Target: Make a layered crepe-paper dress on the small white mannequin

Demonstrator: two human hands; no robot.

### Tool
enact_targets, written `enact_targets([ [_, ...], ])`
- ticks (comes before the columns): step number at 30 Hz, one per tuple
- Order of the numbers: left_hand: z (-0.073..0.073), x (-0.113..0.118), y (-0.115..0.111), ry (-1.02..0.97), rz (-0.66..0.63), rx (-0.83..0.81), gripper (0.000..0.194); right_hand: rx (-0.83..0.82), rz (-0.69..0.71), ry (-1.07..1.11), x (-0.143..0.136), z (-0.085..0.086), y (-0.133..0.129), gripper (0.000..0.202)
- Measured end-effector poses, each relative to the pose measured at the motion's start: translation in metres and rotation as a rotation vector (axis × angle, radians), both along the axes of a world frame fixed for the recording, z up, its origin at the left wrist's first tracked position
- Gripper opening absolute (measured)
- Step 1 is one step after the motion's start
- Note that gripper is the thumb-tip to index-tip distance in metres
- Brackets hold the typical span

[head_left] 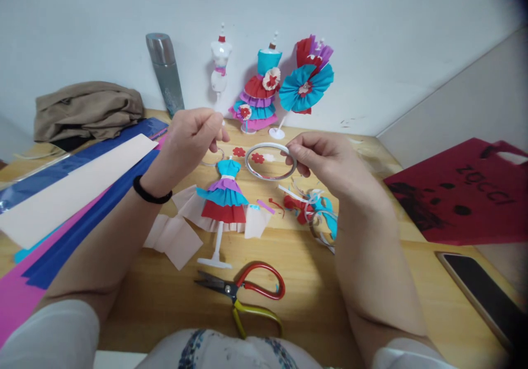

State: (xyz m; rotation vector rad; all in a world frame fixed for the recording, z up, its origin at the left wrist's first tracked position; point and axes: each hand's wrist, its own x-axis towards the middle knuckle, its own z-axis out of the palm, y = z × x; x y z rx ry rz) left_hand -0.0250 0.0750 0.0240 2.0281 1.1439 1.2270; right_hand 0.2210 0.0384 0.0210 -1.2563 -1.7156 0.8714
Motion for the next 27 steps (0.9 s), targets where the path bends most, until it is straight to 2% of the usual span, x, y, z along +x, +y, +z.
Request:
enact_targets([
  [3, 0.004, -0.004, 0.000, -0.045, -0.014, -0.051, 0.019, 0.011, -0.044, 0.013, 0.001, -0.001, 0.001, 0.034],
  [5, 0.005, -0.005, 0.001, -0.071, -0.008, -0.075, 0.015, 0.019, -0.060, 0.027, 0.001, -0.003, 0.002, 0.034],
  [9, 0.003, -0.005, 0.001, -0.066, -0.049, -0.104, 0.019, 0.026, -0.109, 0.074, 0.000, -0.004, 0.003, 0.039],
  [15, 0.003, 0.001, -0.003, -0.108, -0.176, -0.301, 0.026, 0.007, -0.113, 0.254, -0.004, -0.004, 0.005, 0.034],
  [21, -0.008, 0.009, -0.002, 0.037, -0.175, -0.229, 0.032, -0.053, -0.097, 0.463, -0.003, -0.008, 0.010, 0.024],
  [27, -0.012, 0.016, -0.007, 0.067, -0.149, -0.174, 0.049, -0.109, -0.070, 0.458, -0.001, -0.010, 0.013, 0.024],
])
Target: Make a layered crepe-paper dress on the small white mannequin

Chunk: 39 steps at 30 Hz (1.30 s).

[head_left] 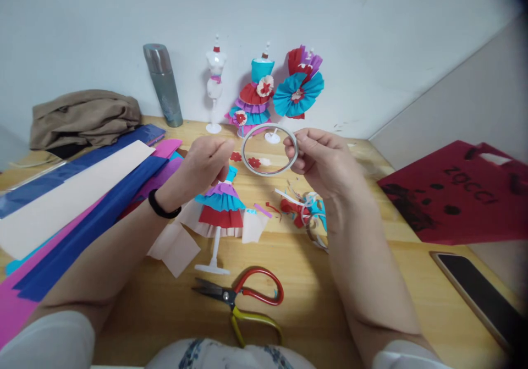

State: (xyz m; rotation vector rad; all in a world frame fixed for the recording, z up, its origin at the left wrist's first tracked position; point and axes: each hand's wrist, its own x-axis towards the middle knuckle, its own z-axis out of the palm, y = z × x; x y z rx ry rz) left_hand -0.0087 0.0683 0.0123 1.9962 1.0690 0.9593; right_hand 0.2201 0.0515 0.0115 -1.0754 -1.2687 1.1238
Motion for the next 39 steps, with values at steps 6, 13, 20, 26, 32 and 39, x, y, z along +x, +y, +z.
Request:
enact_targets([
  [6, -0.009, -0.002, 0.010, -0.062, -0.040, -0.042, 0.049, -0.005, 0.001, 0.025, -0.001, 0.000, 0.001, 0.027],
  [13, -0.011, -0.001, 0.011, -0.036, -0.057, 0.089, 0.021, -0.011, -0.031, 0.034, 0.001, 0.001, 0.001, 0.026],
  [20, -0.003, -0.004, 0.004, 0.020, 0.067, 0.205, 0.039, 0.078, -0.044, 0.038, 0.015, 0.004, 0.000, 0.029],
  [26, -0.005, 0.000, -0.003, -0.003, -0.065, 0.071, 0.053, 0.121, -0.033, 0.032, 0.018, 0.005, 0.000, 0.028],
  [32, -0.007, 0.024, -0.039, 0.198, -0.473, 0.155, 0.012, 0.122, -0.026, 0.039, 0.019, 0.004, 0.001, 0.028],
  [39, -0.011, 0.022, -0.044, 0.272, -0.414, 0.131, 0.048, 0.112, 0.007, 0.024, 0.018, 0.005, -0.001, 0.026],
])
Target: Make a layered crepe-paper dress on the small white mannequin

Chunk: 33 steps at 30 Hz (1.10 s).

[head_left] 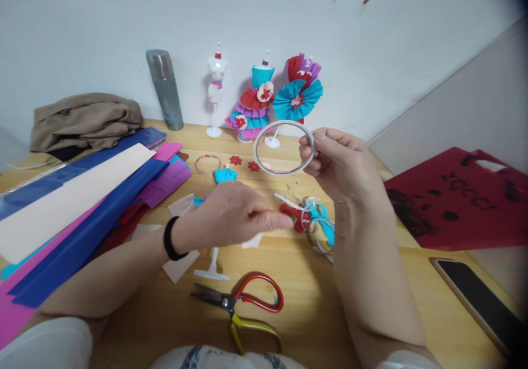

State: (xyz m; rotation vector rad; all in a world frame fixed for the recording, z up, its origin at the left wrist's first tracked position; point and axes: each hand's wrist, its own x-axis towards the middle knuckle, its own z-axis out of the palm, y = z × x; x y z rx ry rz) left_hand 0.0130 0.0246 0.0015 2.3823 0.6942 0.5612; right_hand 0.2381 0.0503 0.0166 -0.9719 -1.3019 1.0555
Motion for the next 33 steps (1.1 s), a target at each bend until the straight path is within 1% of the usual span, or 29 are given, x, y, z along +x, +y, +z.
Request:
enact_targets([
  [1, 0.000, -0.003, 0.006, -0.042, 0.054, -0.027, 0.055, -0.003, 0.003, 0.014, 0.000, 0.000, 0.000, 0.027],
  [3, 0.002, -0.008, 0.020, -0.234, 0.229, -0.060, 0.053, -0.019, 0.010, 0.043, -0.002, 0.000, 0.000, 0.029],
  [4, 0.003, -0.010, 0.026, -0.302, 0.309, -0.079, 0.046, -0.033, 0.016, 0.053, -0.003, 0.000, 0.000, 0.030],
  [5, 0.004, -0.012, 0.032, -0.354, 0.368, -0.105, 0.035, -0.050, 0.022, 0.058, -0.005, 0.000, 0.000, 0.030],
  [6, 0.004, -0.013, 0.038, -0.393, 0.396, -0.173, 0.026, -0.070, 0.031, 0.059, -0.007, 0.000, 0.000, 0.031],
  [7, 0.004, -0.014, 0.042, -0.428, 0.401, -0.264, 0.023, -0.089, 0.040, 0.057, -0.010, -0.001, 0.000, 0.031],
  [8, 0.004, -0.015, 0.046, -0.465, 0.396, -0.357, 0.024, -0.106, 0.050, 0.054, -0.012, -0.002, -0.001, 0.032],
  [11, 0.002, -0.018, 0.052, -0.555, 0.309, -0.613, 0.029, -0.127, 0.088, 0.032, -0.020, -0.003, -0.002, 0.033],
  [13, 0.000, -0.021, 0.054, -0.590, 0.232, -0.713, 0.031, -0.117, 0.108, 0.004, -0.022, -0.004, -0.003, 0.032],
  [14, 0.000, -0.022, 0.055, -0.603, 0.202, -0.733, 0.031, -0.116, 0.115, -0.021, -0.022, -0.004, -0.003, 0.030],
  [15, 0.000, -0.024, 0.055, -0.611, 0.180, -0.731, 0.031, -0.115, 0.117, -0.055, -0.021, -0.005, -0.003, 0.029],
  [17, 0.002, -0.026, 0.056, -0.609, 0.164, -0.671, 0.028, -0.107, 0.088, -0.144, -0.020, -0.006, -0.002, 0.027],
  [19, 0.003, -0.028, 0.057, -0.569, 0.178, -0.589, 0.023, -0.079, 0.041, -0.223, -0.019, -0.007, -0.002, 0.024],
  [22, 0.003, -0.029, 0.057, -0.493, 0.212, -0.510, 0.016, -0.037, 0.019, -0.256, -0.024, -0.009, -0.002, 0.022],
  [27, 0.000, -0.027, 0.057, -0.443, 0.220, -0.431, 0.015, 0.018, 0.092, -0.256, -0.031, -0.008, -0.004, 0.024],
  [33, 0.006, -0.028, 0.057, -0.456, 0.148, -0.482, 0.020, -0.017, 0.198, -0.116, -0.022, -0.010, -0.002, 0.028],
])
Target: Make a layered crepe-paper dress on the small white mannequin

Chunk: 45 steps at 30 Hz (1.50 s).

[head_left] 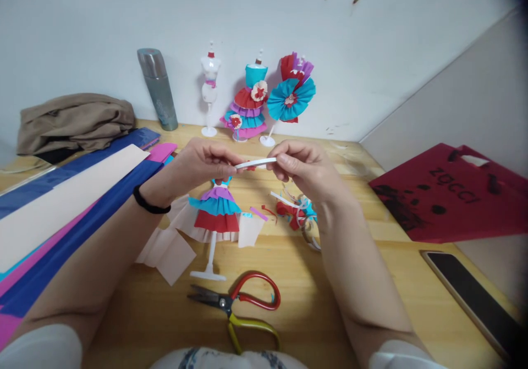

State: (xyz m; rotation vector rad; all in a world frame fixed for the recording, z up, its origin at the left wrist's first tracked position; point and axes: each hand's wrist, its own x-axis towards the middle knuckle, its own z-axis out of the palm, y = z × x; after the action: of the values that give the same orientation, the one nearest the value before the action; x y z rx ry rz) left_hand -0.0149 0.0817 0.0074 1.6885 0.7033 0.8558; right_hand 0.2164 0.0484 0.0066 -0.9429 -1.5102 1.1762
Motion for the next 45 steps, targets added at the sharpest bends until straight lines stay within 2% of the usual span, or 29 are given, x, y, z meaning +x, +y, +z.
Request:
enact_targets([
  [7, -0.005, -0.002, 0.005, -0.026, 0.024, -0.044, 0.022, -0.072, 0.053, 0.197, 0.001, -0.008, 0.010, 0.040],
  [13, -0.007, -0.005, 0.009, -0.073, -0.048, -0.052, 0.019, -0.105, 0.083, 0.263, 0.001, -0.013, 0.014, 0.033],
  [16, -0.011, -0.007, 0.014, -0.137, -0.042, -0.064, 0.015, -0.086, 0.106, 0.264, 0.001, -0.011, 0.011, 0.028],
  [21, -0.021, -0.003, 0.023, -0.289, 0.021, -0.279, 0.019, -0.092, 0.185, 0.107, -0.003, -0.006, 0.002, 0.031],
  [25, -0.024, 0.003, 0.023, -0.334, 0.040, -0.410, 0.019, -0.111, 0.247, 0.035, -0.007, -0.008, 0.000, 0.031],
  [28, -0.026, 0.006, 0.020, -0.319, 0.033, -0.500, 0.017, -0.134, 0.210, 0.057, -0.009, -0.012, 0.001, 0.025],
  [31, -0.028, 0.007, 0.019, -0.214, 0.041, -0.549, 0.015, -0.151, 0.158, 0.079, -0.011, -0.014, 0.003, 0.025],
  [35, -0.029, 0.009, 0.018, -0.071, 0.128, -0.491, 0.011, -0.168, 0.114, 0.086, -0.013, -0.015, 0.003, 0.029],
  [40, -0.021, 0.013, 0.011, 0.029, 0.394, -0.233, 0.013, -0.198, 0.069, 0.122, -0.017, -0.013, 0.004, 0.032],
  [42, -0.018, 0.013, 0.007, 0.053, 0.392, -0.162, 0.006, -0.208, 0.060, 0.168, -0.017, -0.013, 0.006, 0.034],
  [45, -0.020, 0.015, 0.001, 0.106, 0.259, -0.048, 0.010, -0.222, 0.070, 0.269, -0.015, -0.016, 0.009, 0.036],
])
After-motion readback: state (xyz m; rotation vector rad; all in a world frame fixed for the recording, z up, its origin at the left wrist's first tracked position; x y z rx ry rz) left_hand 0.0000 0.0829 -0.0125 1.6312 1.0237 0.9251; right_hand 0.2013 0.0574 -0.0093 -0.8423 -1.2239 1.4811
